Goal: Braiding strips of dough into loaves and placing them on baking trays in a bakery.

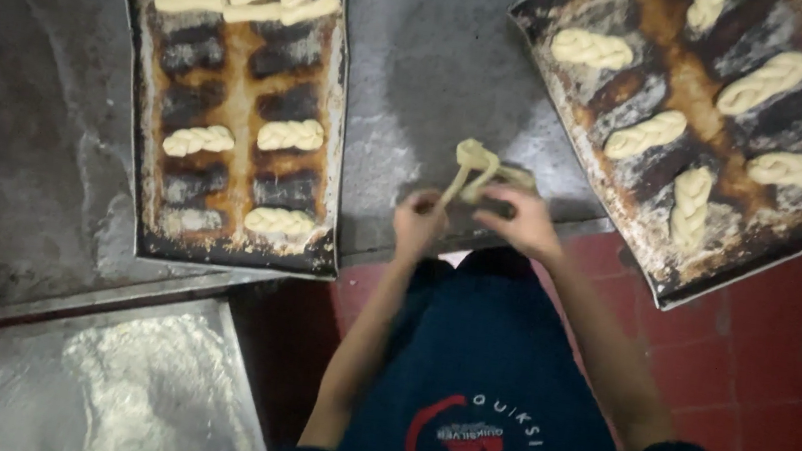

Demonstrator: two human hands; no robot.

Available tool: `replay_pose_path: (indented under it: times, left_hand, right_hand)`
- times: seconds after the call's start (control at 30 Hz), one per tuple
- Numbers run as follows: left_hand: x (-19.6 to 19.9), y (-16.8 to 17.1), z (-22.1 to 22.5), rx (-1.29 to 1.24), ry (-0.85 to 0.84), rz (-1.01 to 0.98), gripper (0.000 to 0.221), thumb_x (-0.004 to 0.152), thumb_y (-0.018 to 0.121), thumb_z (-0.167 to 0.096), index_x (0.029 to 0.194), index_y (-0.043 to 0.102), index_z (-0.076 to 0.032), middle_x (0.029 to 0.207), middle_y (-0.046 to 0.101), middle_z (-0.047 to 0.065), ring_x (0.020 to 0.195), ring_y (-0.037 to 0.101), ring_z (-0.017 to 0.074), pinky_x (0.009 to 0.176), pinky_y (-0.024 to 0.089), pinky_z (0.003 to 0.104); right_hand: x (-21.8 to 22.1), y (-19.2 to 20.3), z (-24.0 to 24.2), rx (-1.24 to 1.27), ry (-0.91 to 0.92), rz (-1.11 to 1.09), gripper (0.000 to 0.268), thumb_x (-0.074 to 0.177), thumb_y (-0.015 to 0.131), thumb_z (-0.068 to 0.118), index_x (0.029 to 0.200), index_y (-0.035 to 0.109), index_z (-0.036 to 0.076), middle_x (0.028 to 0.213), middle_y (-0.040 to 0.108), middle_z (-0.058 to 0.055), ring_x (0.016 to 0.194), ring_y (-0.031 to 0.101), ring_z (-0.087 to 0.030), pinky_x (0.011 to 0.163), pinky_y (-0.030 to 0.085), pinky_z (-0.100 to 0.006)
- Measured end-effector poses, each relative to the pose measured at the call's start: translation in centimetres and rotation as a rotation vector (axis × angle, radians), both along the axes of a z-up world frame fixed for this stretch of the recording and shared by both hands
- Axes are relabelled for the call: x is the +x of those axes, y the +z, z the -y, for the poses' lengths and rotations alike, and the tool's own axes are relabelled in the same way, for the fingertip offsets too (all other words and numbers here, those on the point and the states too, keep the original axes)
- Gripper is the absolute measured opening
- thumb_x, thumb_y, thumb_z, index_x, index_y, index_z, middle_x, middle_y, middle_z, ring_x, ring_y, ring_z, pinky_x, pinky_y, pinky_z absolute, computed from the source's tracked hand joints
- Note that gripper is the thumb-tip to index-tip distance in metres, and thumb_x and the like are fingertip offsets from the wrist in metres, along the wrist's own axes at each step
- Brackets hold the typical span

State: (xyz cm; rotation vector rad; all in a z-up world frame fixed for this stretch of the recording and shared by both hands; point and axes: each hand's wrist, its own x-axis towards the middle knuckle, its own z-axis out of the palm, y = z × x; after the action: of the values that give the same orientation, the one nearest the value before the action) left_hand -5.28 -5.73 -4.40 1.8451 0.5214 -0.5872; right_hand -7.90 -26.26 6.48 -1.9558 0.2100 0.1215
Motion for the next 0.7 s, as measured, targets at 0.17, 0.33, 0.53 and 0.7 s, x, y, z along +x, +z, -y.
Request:
replay_pose_path:
  times: [0.17, 0.33, 0.53, 0.7]
  left_hand:
    - [-0.7, 3.5, 6.6, -0.568, 0.317, 0.035, 0.03, 0.088, 0.077, -0.007, 0.118, 0.074, -0.004, 0.112, 0.072, 0.018, 0.099, 0.069, 0.0255, 0.087, 0.058, 0.037]
    - [-1.7, 5.3, 7.0, -0.196, -0.201, 0.338, 0.027, 0.09, 0.077, -0.009, 0.116, 0.075, -0.016, 0.108, 0.076, 0.009, 0.107, 0.072, 0.0296, 0.092, 0.058, 0.039]
    - [-0.8, 1.7, 2.6, 0.41, -0.379, 0.63, 0.016, 0.098, 0.069, -0.012, 0.114, 0.069, -0.01, 0.109, 0.068, 0.009, 0.111, 0.064, 0.0264, 0.099, 0.049, 0.039]
    - [-4.2, -1.7, 4.9, 0.338, -0.663, 0.776, 0.02, 0.096, 0.07, -0.013, 0.116, 0.069, -0.01, 0.108, 0.065, 0.005, 0.11, 0.066, 0.0215, 0.095, 0.056, 0.031]
  right_hand:
    - [0.6, -9.0, 4.0, -0.616, -0.067, 0.115, 0.029, 0.083, 0.085, 0.02, 0.11, 0.076, 0.019, 0.125, 0.059, -0.003, 0.119, 0.056, -0.032, 0.097, 0.047, -0.048]
    - [0.0, -10.5, 4.1, -0.397, -0.275, -0.136, 0.026, 0.08, 0.089, 0.039, 0.103, 0.077, 0.036, 0.094, 0.075, 0.007, 0.097, 0.072, -0.023, 0.085, 0.056, -0.036]
    - [-3.0, -10.3, -0.8, -0.258, -0.136, 0.071, 0.029, 0.082, 0.089, 0.036, 0.105, 0.078, 0.022, 0.085, 0.078, -0.001, 0.079, 0.074, -0.024, 0.07, 0.057, -0.034]
    - [-3.4, -10.9, 0.3, -0.649, -0.112, 0.416, 0.021, 0.085, 0.072, 0.013, 0.096, 0.081, 0.028, 0.119, 0.056, -0.006, 0.106, 0.057, -0.032, 0.087, 0.045, -0.043]
